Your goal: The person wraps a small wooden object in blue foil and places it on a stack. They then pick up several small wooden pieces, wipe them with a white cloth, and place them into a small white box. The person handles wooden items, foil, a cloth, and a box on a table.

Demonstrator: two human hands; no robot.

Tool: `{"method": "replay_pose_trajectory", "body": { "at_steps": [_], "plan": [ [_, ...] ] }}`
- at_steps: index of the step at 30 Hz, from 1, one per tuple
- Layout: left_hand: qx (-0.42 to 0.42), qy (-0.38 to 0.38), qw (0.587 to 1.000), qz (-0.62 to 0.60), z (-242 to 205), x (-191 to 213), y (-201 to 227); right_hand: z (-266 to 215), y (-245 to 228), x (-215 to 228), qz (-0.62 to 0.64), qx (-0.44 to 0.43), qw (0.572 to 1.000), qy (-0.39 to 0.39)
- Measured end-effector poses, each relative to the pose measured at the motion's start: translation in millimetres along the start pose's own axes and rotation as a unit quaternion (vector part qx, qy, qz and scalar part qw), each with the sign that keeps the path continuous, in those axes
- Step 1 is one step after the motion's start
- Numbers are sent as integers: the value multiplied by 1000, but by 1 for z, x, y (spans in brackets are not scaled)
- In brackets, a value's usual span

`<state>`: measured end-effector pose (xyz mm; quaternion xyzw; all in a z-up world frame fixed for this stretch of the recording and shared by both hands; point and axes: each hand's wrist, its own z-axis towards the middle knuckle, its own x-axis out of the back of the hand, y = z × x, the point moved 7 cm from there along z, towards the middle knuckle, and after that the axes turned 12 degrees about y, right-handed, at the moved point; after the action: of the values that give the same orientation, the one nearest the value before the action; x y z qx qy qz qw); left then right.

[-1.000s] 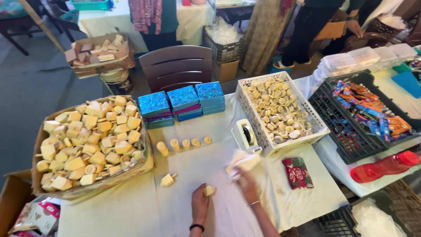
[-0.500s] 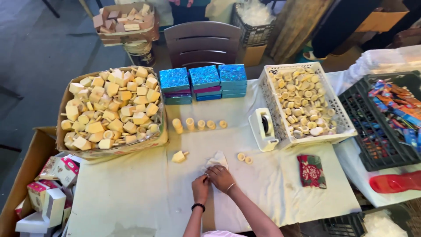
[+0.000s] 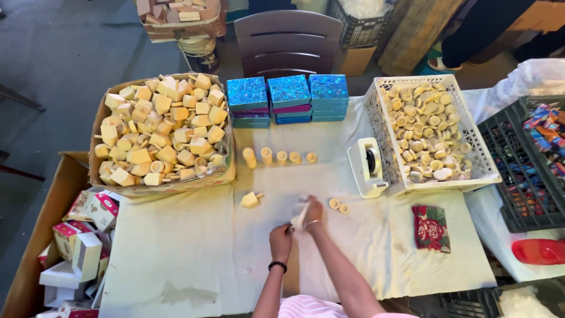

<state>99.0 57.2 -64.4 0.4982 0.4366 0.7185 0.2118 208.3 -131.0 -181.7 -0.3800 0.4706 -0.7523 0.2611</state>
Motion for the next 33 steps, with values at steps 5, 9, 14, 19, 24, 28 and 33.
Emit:
{"method": "replay_pose_trajectory", "body": {
  "at_steps": [5,9,14,19,24,28,33],
  "plan": [
    [315,-51,922,-220,7,-41,-64,18,-119,52,531,-455,714,-45],
    [372,-73,820,-428,7,-74,-59,11,-194,72,424,-293,853,-76],
    [-46,39,995,-75,7,19,97,5,-276,85,135,133,979,-69],
    [-94,52,991,-84,4,36,122,9,-247,84,91,8,994,-56],
    [233,-38,927,-292,3,-14,23,-7,-202,64,260,-367,884,-130],
    [357,-47,850,-384,-4,-9,14,11,-291,111,18,-21,997,-71],
    [141,-14,983,-118,9,26,51,-20,-367,109,-52,444,877,-174]
  ]
}}
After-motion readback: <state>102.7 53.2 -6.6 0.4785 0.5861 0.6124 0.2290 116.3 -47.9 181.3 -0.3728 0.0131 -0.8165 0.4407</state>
